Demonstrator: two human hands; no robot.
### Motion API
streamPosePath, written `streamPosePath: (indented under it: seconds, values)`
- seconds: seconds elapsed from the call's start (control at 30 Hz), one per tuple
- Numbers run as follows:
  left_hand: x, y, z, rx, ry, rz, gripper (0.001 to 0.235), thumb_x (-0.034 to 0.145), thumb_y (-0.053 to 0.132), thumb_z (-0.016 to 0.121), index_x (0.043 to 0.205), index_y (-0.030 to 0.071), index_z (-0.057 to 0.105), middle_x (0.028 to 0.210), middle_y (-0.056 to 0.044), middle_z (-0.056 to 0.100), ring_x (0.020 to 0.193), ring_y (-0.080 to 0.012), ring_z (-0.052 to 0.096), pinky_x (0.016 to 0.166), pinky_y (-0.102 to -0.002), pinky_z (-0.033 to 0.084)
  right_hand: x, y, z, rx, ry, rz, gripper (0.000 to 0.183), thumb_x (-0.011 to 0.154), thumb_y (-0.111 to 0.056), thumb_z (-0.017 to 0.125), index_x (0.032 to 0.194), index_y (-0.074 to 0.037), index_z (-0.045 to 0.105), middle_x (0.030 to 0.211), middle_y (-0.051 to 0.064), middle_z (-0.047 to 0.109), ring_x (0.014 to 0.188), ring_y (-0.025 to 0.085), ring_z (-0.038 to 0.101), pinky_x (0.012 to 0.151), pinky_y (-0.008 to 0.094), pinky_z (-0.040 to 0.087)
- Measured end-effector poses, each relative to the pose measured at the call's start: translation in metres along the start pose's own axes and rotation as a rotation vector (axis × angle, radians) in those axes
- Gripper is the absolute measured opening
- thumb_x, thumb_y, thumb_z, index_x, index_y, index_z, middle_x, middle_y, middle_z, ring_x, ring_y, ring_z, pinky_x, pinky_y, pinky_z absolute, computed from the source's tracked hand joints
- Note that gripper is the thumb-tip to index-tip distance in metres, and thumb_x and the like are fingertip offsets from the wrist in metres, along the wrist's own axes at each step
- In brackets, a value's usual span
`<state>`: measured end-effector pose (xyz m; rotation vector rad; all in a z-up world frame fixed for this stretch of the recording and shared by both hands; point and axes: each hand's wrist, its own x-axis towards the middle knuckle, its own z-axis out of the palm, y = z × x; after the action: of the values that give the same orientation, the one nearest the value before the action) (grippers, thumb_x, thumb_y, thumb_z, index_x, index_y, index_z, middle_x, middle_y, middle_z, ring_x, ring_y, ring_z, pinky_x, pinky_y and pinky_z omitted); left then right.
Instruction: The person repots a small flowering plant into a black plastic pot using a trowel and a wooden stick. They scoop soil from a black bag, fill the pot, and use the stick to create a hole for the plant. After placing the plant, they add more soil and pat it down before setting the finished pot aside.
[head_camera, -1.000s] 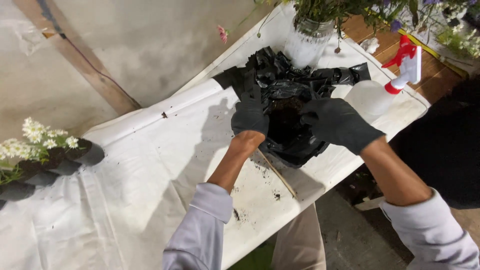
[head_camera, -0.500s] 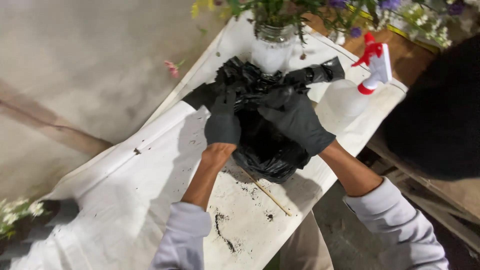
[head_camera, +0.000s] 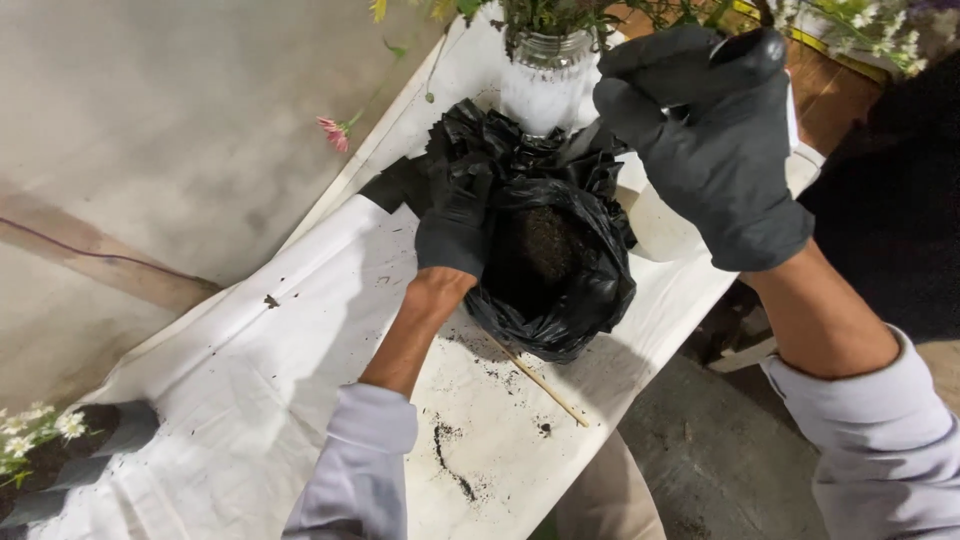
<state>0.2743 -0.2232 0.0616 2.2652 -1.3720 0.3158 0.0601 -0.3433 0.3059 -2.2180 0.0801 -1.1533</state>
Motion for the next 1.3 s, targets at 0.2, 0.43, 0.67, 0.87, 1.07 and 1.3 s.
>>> streamPosePath:
  seconds: [0.2, 0.43, 0.67, 0.87, 1.07, 1.3]
  values:
    - [0.016, 0.000, 0.008, -0.265, 0.130, 0.070, 0.043, 0.107, 0.030, 0.051, 0.148, 0.016, 0.057, 0.150, -0.016, 0.057, 0.138, -0.0345, 0.054, 0.123, -0.044, 0.035, -0.027, -0.014, 0.002, 0.117, 0.027, -0.414, 0.033, 0.097, 0.013, 0.056, 0.076, -0.004, 0.037, 0.085, 0.021, 0.060, 0.085, 0.040, 0.066, 0.086, 0.047, 0.054]
    - [0.026, -0.004, 0.014, 0.224, -0.138, -0.077, 0.068, 0.093, 0.062, 0.061, 0.153, 0.030, 0.055, 0.150, -0.007, 0.060, 0.133, -0.0316, 0.058, 0.111, -0.047, 0.048, -0.138, 0.035, 0.027, -0.552, -0.406, 0.093, 0.040, 0.097, -0.052, 0.060, 0.126, -0.024, 0.066, 0.108, 0.001, 0.077, 0.093, 0.031, 0.074, 0.078, 0.048, 0.061]
    - [0.015, -0.012, 0.023, 0.061, 0.144, 0.125, 0.042, 0.100, 0.022, 0.060, 0.140, 0.008, 0.065, 0.130, -0.019, 0.067, 0.118, -0.0390, 0.064, 0.101, -0.050, 0.051, -0.211, 0.085, 0.050, -0.789, -0.671, -0.099, 0.077, 0.081, -0.025, 0.053, 0.157, -0.031, 0.042, 0.151, -0.003, 0.051, 0.068, 0.030, 0.068, 0.051, 0.040, 0.051]
    - [0.006, -0.079, 0.127, 0.275, 0.495, 0.027, 0.046, 0.102, 0.055, 0.058, 0.130, 0.022, 0.074, 0.130, 0.001, 0.071, 0.122, -0.0179, 0.063, 0.115, -0.033, 0.037, -0.216, 0.090, 0.046, -0.500, -0.631, 0.006, 0.058, 0.101, -0.048, 0.057, 0.154, -0.027, 0.046, 0.147, 0.008, 0.059, 0.095, 0.037, 0.071, 0.074, 0.047, 0.059]
    - [0.005, -0.050, 0.068, 0.048, 0.101, -0.199, 0.045, 0.100, 0.060, 0.058, 0.124, 0.025, 0.072, 0.109, -0.005, 0.076, 0.112, -0.0258, 0.070, 0.096, -0.028, 0.055, -0.196, 0.088, 0.028, 0.071, -0.724, 0.233, 0.050, 0.104, -0.034, 0.055, 0.148, -0.011, 0.055, 0.128, 0.021, 0.071, 0.106, 0.041, 0.071, 0.089, 0.047, 0.058]
    - [-0.006, 0.016, -0.053, -0.083, -0.062, -0.026, 0.075, 0.073, 0.076, 0.079, 0.134, 0.035, 0.065, 0.109, -0.002, 0.079, 0.105, -0.0322, 0.074, 0.084, -0.044, 0.063, -0.229, 0.117, 0.043, -0.641, -0.439, -0.169, 0.056, 0.094, -0.059, 0.057, 0.145, -0.035, 0.058, 0.131, -0.005, 0.069, 0.091, 0.018, 0.073, 0.074, 0.034, 0.059]
